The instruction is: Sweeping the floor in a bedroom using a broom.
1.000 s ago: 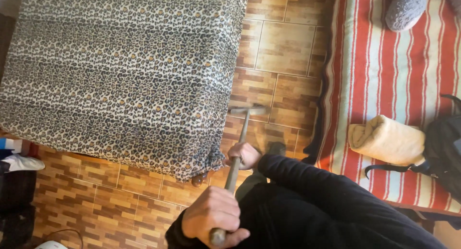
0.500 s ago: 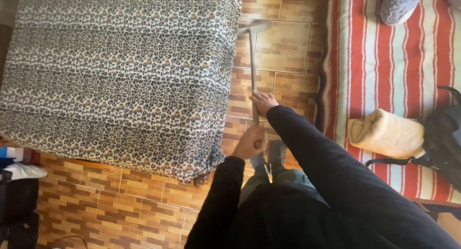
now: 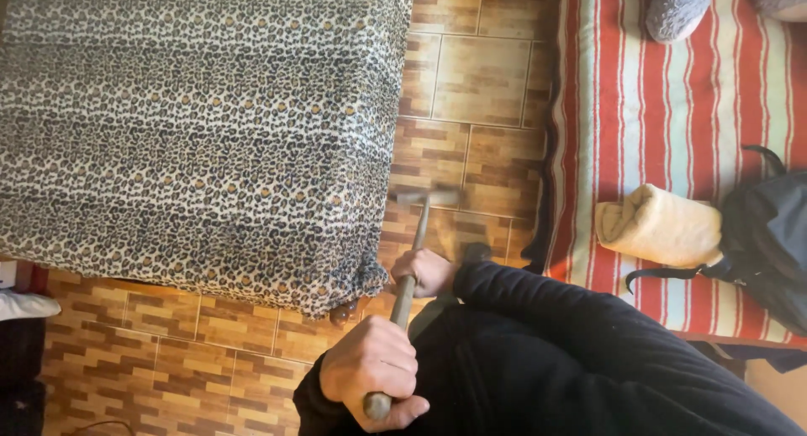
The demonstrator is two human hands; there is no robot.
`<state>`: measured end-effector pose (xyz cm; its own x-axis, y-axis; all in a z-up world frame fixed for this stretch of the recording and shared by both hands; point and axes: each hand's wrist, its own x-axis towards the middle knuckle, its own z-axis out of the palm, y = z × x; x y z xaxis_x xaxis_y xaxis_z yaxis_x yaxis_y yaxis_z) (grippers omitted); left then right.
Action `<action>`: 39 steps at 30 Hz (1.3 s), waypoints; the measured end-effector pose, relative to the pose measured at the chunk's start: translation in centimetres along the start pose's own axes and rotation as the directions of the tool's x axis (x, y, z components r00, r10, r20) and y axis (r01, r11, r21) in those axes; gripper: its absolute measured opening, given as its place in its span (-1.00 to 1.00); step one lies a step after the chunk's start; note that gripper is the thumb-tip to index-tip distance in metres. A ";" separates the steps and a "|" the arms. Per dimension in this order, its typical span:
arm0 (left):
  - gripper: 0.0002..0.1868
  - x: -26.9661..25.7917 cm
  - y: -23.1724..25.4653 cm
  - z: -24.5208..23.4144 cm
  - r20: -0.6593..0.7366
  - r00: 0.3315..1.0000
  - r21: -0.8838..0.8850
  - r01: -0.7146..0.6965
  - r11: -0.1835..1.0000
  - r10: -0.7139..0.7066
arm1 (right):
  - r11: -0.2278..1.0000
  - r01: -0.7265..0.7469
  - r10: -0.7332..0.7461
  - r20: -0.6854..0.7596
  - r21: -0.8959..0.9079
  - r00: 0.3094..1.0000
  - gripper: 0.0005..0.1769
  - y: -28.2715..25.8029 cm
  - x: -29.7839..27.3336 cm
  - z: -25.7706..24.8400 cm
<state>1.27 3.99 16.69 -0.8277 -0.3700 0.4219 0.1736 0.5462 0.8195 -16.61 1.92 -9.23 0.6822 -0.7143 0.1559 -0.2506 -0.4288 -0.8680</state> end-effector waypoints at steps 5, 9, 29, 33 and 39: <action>-0.44 1.5 0.6 0.9 -0.007 0.984 -0.095 -0.177 0.980 0.178 | 0.972 0.200 -0.217 -0.143 -0.127 0.966 -0.76 0.5 -0.2 -0.6; -0.53 1.5 -7.8 3.1 -0.151 0.979 0.180 -0.110 0.978 0.138 | 0.911 0.253 -0.344 -0.260 -0.326 0.902 -0.98 7.7 2.2 -4.4; -0.64 8.0 -3.0 0.8 0.126 0.983 -0.042 -0.132 0.990 0.136 | 0.971 0.124 -0.198 -0.397 -0.204 0.896 -0.78 1.1 -3.5 -4.7; -0.60 10.2 -2.9 3.1 0.117 0.968 -0.145 -0.206 0.968 0.224 | 0.939 0.254 -0.323 -0.346 -0.232 0.881 -0.76 0.0 -5.4 -8.0; -0.67 13.6 -11.6 8.9 0.087 0.948 0.041 -0.309 0.950 0.305 | 0.865 -0.006 -0.345 -0.603 -0.502 0.720 -0.65 13.1 -8.4 -11.9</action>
<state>-16.76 -0.66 9.40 -0.7789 -0.1189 0.6158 0.3989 0.6637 0.6327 -33.83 -4.26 -16.24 0.1635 -0.6996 0.6956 -0.5651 -0.6444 -0.5152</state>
